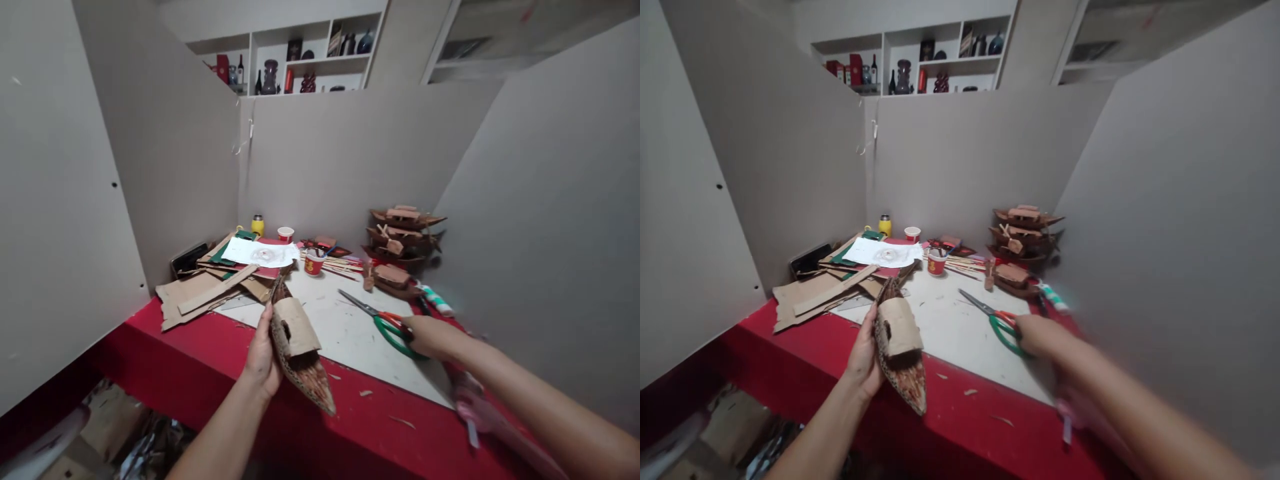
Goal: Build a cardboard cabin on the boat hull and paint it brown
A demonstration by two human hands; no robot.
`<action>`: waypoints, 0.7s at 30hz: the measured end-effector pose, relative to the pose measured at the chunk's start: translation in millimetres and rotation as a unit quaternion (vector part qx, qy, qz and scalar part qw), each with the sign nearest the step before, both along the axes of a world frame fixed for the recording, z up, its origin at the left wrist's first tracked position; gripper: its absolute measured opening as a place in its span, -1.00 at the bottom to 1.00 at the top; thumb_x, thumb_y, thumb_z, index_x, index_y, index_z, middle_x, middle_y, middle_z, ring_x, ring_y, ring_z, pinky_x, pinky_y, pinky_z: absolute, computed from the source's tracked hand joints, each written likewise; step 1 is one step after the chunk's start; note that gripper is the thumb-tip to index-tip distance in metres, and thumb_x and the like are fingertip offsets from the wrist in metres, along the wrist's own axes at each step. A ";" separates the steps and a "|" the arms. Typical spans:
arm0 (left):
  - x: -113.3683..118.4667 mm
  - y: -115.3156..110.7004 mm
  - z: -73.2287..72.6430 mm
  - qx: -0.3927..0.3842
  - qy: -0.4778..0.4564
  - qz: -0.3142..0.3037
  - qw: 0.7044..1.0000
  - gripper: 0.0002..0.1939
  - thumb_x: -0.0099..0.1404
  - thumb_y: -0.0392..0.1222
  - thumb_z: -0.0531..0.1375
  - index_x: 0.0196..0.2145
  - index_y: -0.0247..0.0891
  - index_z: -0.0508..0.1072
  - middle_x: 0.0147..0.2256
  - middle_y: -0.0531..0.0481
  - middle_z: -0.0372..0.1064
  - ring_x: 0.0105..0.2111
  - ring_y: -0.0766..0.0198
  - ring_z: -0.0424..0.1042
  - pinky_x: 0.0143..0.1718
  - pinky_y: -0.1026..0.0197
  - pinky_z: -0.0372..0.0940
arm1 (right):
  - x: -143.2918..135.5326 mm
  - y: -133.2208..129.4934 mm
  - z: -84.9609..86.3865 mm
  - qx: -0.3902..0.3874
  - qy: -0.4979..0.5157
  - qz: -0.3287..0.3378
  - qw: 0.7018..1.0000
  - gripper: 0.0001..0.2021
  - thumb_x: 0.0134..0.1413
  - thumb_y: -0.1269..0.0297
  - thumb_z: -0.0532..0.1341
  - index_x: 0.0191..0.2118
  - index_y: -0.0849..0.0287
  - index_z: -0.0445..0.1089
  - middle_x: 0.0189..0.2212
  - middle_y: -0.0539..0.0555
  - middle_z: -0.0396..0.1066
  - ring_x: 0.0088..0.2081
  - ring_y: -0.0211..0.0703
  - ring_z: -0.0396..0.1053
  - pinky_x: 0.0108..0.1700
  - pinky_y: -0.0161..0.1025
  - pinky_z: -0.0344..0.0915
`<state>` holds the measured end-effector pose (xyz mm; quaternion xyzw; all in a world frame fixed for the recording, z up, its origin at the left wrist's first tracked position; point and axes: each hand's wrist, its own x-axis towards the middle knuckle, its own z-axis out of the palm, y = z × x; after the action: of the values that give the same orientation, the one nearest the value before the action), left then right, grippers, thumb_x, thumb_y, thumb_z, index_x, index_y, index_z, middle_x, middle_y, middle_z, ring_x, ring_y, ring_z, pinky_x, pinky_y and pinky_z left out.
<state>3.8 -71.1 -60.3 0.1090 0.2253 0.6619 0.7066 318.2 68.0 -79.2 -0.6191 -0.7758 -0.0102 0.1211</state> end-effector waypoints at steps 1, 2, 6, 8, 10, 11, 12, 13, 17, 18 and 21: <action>0.7 -0.6 -0.4 0.001 0.002 0.003 1.000 -0.56 0.41 0.03 0.07 -0.13 -0.41 0.53 -0.36 -0.15 0.60 -0.40 0.16 0.57 -0.19 0.13 0.46 | -2.7 0.3 3.6 -0.040 -0.034 -0.016 0.998 -0.80 0.29 0.18 0.20 -0.18 0.21 0.43 -0.26 0.04 0.47 -0.32 -0.23 0.45 -0.26 -0.22 0.44; 1.5 -1.6 -0.4 0.003 0.005 0.008 1.000 -0.58 0.41 0.02 0.07 -0.11 -0.40 0.53 -0.37 -0.13 0.60 -0.41 0.17 0.57 -0.23 0.14 0.46 | -6.1 -0.1 8.6 -0.084 -0.072 -0.033 0.993 -0.80 0.29 0.19 0.21 -0.14 0.21 0.43 -0.21 0.06 0.47 -0.27 -0.20 0.46 -0.22 -0.19 0.44; 3.3 -6.1 1.2 0.004 0.022 0.033 0.999 -0.58 0.41 0.01 0.08 -0.05 -0.39 0.50 -0.37 -0.13 0.59 -0.43 0.17 0.57 -0.31 0.16 0.48 | -21.4 -10.2 33.3 -0.155 -0.144 -0.060 0.976 -0.79 0.25 0.20 0.24 -0.15 0.25 0.42 -0.19 0.07 0.46 -0.21 -0.14 0.45 -0.14 -0.08 0.42; 3.0 -6.4 2.4 0.002 0.033 0.039 0.999 -0.55 0.40 0.03 0.08 -0.03 -0.42 0.49 -0.40 -0.16 0.59 -0.45 0.14 0.57 -0.37 0.15 0.48 | -25.9 -19.5 43.9 -0.152 -0.143 -0.057 0.976 -0.82 0.16 0.22 0.28 -0.25 0.25 0.43 -0.24 0.10 0.47 -0.21 -0.07 0.45 -0.15 -0.08 0.38; 2.1 -5.0 3.5 0.002 0.039 0.046 0.998 -0.53 0.40 0.04 0.08 0.00 -0.43 0.47 -0.41 -0.17 0.58 -0.44 0.12 0.57 -0.39 0.15 0.47 | -28.2 -31.5 51.6 -0.139 -0.121 -0.046 0.982 -0.85 0.05 0.24 0.29 -0.34 0.22 0.41 -0.31 0.15 0.49 -0.23 0.04 0.46 -0.20 -0.09 0.34; 1.5 -4.0 4.1 0.003 0.040 0.051 0.998 -0.53 0.40 0.03 0.08 0.02 -0.42 0.46 -0.41 -0.16 0.58 -0.44 0.12 0.57 -0.39 0.15 0.47 | -29.2 -38.8 54.2 -0.130 -0.102 -0.036 0.986 -0.86 0.03 0.24 0.26 -0.34 0.20 0.40 -0.32 0.18 0.49 -0.25 0.08 0.46 -0.23 -0.10 0.33; 0.8 -2.8 4.7 0.005 0.041 0.056 0.998 -0.54 0.39 0.03 0.09 0.04 -0.40 0.45 -0.41 -0.15 0.58 -0.45 0.13 0.57 -0.38 0.16 0.47 | -30.4 -47.1 56.1 -0.120 -0.080 -0.024 0.989 -0.86 0.03 0.23 0.21 -0.32 0.19 0.40 -0.32 0.20 0.50 -0.25 0.10 0.46 -0.24 -0.11 0.32; 0.1 -1.6 5.5 0.006 0.041 0.060 0.997 -0.54 0.39 0.03 0.10 0.06 -0.38 0.45 -0.42 -0.13 0.58 -0.46 0.14 0.57 -0.36 0.16 0.47 | -32.1 -56.5 57.3 -0.112 -0.059 -0.008 0.992 -0.83 0.05 0.22 0.15 -0.27 0.17 0.39 -0.28 0.21 0.51 -0.23 0.09 0.46 -0.23 -0.13 0.32; -2.8 1.4 9.3 0.015 0.036 0.077 0.996 -0.53 0.37 0.02 0.13 0.09 -0.34 0.43 -0.36 -0.11 0.60 -0.44 0.19 0.57 -0.20 0.16 0.46 | -44.0 -105.8 57.4 -0.112 0.152 0.118 0.975 -0.62 0.06 0.18 0.09 0.00 0.17 0.30 -0.09 0.22 0.48 -0.08 0.02 0.45 -0.05 -0.18 0.36; -3.3 1.4 10.1 0.017 0.035 0.081 0.996 -0.53 0.37 0.01 0.13 0.09 -0.34 0.43 -0.33 -0.12 0.60 -0.41 0.19 0.58 -0.15 0.16 0.45 | -47.7 -120.1 56.2 -0.130 0.237 0.150 0.951 -0.58 0.06 0.11 0.13 0.02 0.17 0.30 -0.11 0.24 0.49 -0.10 0.06 0.46 -0.07 -0.13 0.38; -3.3 -0.3 10.8 0.021 0.040 0.097 0.994 -0.53 0.35 0.01 0.16 0.10 -0.33 0.43 -0.28 -0.12 0.61 -0.33 0.17 0.60 -0.05 0.15 0.42 | -57.4 -162.4 48.4 -0.215 0.353 0.169 0.895 -0.58 0.06 -0.06 0.21 -0.06 0.12 0.37 -0.30 0.16 0.52 -0.34 -0.01 0.48 -0.24 -0.13 0.43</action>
<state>0.5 -71.4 -49.5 0.1276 0.2491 0.7272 0.6268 260.8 -94.4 -30.9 -0.4523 -0.7585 0.3969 0.2503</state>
